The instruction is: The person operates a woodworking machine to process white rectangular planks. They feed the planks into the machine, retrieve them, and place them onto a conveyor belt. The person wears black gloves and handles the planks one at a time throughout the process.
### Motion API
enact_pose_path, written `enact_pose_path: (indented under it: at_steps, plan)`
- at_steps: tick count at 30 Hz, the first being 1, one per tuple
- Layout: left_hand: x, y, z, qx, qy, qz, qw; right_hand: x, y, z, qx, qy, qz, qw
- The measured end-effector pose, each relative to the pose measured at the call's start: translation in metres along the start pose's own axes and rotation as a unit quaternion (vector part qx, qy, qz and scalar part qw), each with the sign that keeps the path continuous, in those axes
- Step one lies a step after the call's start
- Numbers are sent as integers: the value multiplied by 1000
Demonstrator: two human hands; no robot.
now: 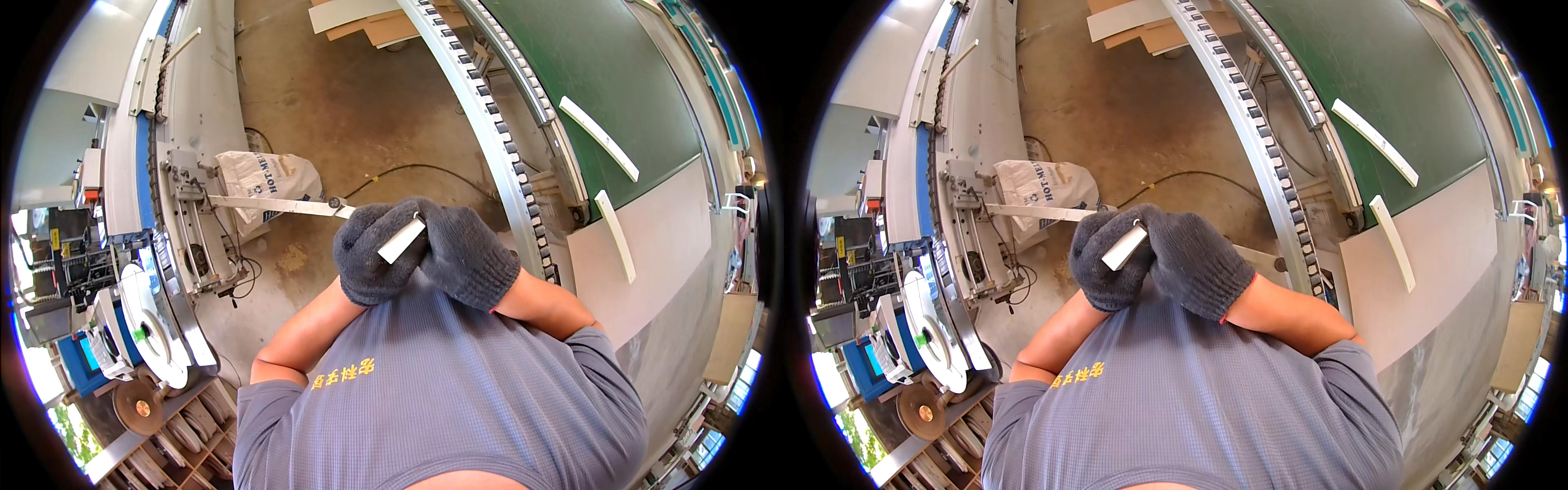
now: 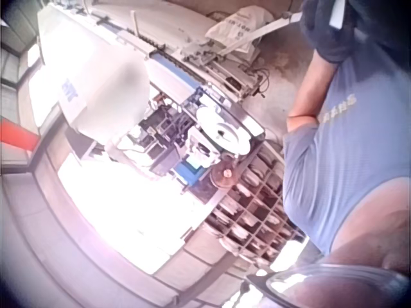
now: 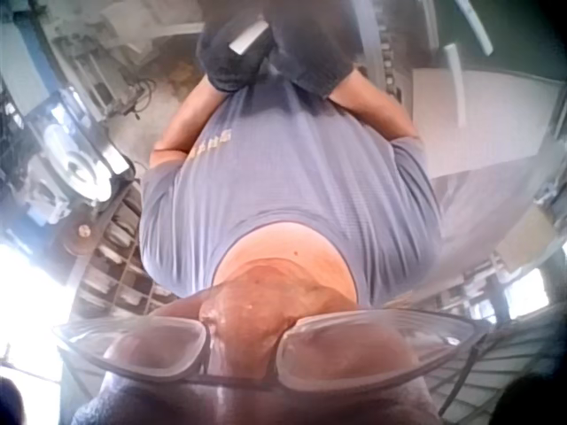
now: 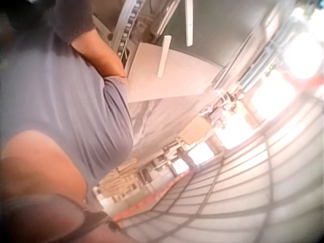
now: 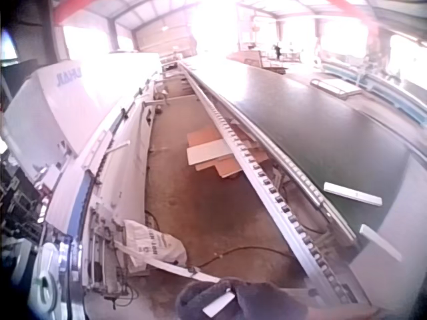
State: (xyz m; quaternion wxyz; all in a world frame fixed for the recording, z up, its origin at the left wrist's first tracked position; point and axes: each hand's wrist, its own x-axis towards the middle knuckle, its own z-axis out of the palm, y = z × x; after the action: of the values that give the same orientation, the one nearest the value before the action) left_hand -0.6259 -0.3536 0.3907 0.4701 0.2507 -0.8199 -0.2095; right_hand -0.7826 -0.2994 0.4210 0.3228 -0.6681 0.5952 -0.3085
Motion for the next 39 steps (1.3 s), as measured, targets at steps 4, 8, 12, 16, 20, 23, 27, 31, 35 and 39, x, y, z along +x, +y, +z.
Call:
enact_pose_path:
  at_steps: [4, 8, 12, 16, 20, 23, 27, 31, 35, 39]
  plan:
    - [5, -1, 3, -4, -9, -2, 1000, 6, 2, -9, 4, -11, 1, 1000]
    - [19, -5, -7, 18, 95, -54, 994, 28, 12, 7, 119, 95, -105, 983]
    - [28, -31, -62, 13, 369, -72, 926, 23, 27, 8, 112, 58, 37, 991]
    - [-28, -90, -173, -79, 572, -268, 771, 18, 53, 6, 158, 128, 63, 977]
    - [-213, -133, -254, -267, 679, -232, 643, 21, 74, 16, 190, 121, 152, 962]
    - [-315, -112, -230, -268, 685, -299, 608, 12, 144, 40, 97, 107, 86, 986]
    - [-368, -93, -163, -240, 711, -348, 562, 18, 138, 58, 76, 35, 118, 989]
    - [-380, -124, -131, -224, 789, -293, 492, 27, 135, 72, 61, -15, 104, 993]
    - [-356, -155, -145, -208, 801, -285, 484, 46, 111, 76, 76, -43, 117, 989]
    - [-344, -205, -193, -150, 708, -345, 597, 51, 108, 80, 74, -32, 121, 989]
